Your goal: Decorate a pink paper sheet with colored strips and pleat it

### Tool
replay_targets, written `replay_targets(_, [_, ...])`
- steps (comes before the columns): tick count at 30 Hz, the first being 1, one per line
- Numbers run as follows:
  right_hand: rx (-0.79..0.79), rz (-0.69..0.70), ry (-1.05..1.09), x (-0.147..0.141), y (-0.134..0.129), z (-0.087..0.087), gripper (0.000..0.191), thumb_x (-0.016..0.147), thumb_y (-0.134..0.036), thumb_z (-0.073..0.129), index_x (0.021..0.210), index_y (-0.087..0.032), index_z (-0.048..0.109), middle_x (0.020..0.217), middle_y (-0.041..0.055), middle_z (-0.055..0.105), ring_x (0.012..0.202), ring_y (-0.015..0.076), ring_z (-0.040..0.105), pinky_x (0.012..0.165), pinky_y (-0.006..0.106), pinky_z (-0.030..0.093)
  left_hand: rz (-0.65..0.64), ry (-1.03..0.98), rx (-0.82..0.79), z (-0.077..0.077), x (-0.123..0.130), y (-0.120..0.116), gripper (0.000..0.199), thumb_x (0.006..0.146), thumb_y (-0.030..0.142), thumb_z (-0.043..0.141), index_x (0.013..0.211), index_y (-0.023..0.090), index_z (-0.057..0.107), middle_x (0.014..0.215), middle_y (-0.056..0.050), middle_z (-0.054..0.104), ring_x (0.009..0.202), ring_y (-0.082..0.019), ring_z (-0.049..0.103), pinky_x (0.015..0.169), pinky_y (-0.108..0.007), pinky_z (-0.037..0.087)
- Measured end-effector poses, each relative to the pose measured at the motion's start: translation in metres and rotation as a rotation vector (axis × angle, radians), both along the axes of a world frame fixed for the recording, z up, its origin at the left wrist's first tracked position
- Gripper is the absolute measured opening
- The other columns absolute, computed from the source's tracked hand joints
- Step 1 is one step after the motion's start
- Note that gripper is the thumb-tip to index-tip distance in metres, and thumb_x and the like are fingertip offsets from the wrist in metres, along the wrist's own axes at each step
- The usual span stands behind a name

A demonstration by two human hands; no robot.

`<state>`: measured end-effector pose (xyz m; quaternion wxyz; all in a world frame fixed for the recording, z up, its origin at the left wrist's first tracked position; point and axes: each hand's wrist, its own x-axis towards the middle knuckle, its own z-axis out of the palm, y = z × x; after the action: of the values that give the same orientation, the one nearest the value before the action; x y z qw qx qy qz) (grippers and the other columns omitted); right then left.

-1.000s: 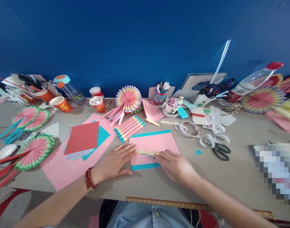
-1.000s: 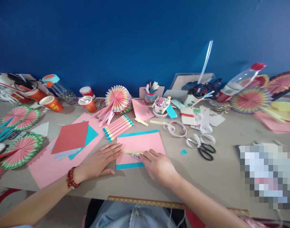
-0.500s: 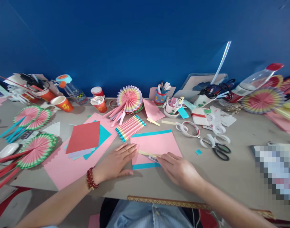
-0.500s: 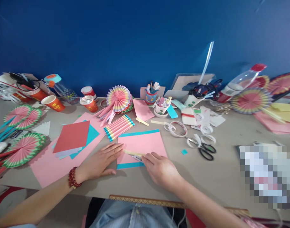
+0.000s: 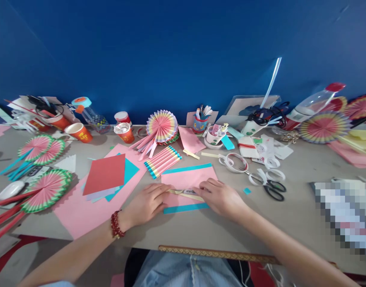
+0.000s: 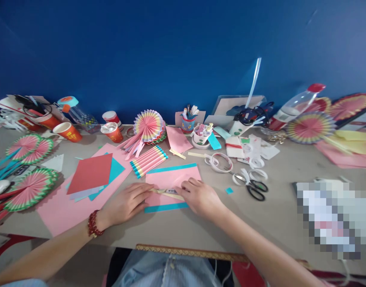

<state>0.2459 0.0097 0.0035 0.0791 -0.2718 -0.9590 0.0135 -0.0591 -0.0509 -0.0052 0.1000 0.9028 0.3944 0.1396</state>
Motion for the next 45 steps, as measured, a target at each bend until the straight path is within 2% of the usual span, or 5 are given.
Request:
replay_targets(8, [-0.008,0.025,0.078,0.001,0.001,0.002,0.029,0.097,-0.016,0.044,0.116,-0.019,0.065,0.094,0.0075,0.066,0.086,0.0198,0.055,0.073,0.031,0.043,0.087,0.068,-0.051,0.013,0.013,0.016,0.019,0.102,0.021,0.043,0.108,0.018,0.060,0.104,-0.007,0.060,0.103,-0.022,0.058,0.093,-0.038,0.051])
replay_targets(21, [-0.004,-0.196,0.078,0.050,0.022,0.009,0.038,0.094,-0.014,0.043,0.125,-0.020,0.065,0.101,0.0083,0.071,0.091,0.0207,0.065,0.076,0.032,0.051,0.213,-0.024,-0.084,0.011,0.016,0.017,0.011,0.098,0.020,0.048,0.091,0.018,0.057,0.097,-0.006,0.062,0.093,-0.021,0.062,0.083,-0.035,0.051])
replay_targets(29, [-0.022,-0.179,0.161,0.056,0.013,0.001,0.034,0.098,-0.018,0.042,0.123,-0.020,0.066,0.106,0.0087,0.070,0.091,0.0204,0.065,0.079,0.033,0.052,0.305,-0.045,-0.172,0.020,0.035,0.026,0.011,0.097,0.020,0.050,0.095,0.020,0.060,0.096,-0.004,0.070,0.091,-0.021,0.067,0.079,-0.033,0.051])
replay_targets(41, [0.043,-0.159,0.183,0.047,0.010,-0.002,0.035,0.099,-0.017,0.041,0.122,-0.021,0.068,0.104,0.0106,0.069,0.090,0.0210,0.063,0.078,0.034,0.053,0.205,-0.119,-0.131,0.001,0.032,0.027,0.026,0.102,0.024,0.041,0.122,0.022,0.057,0.111,-0.006,0.063,0.101,-0.019,0.063,0.089,-0.033,0.052])
replay_targets(45, [0.027,-0.172,0.193,0.047,0.011,-0.002,0.036,0.099,-0.017,0.041,0.122,-0.023,0.068,0.103,0.0099,0.069,0.090,0.0205,0.063,0.077,0.033,0.053,0.197,-0.124,-0.126,-0.001,0.031,0.026,0.022,0.102,0.024,0.042,0.115,0.021,0.060,0.107,-0.005,0.062,0.100,-0.019,0.063,0.088,-0.033,0.052])
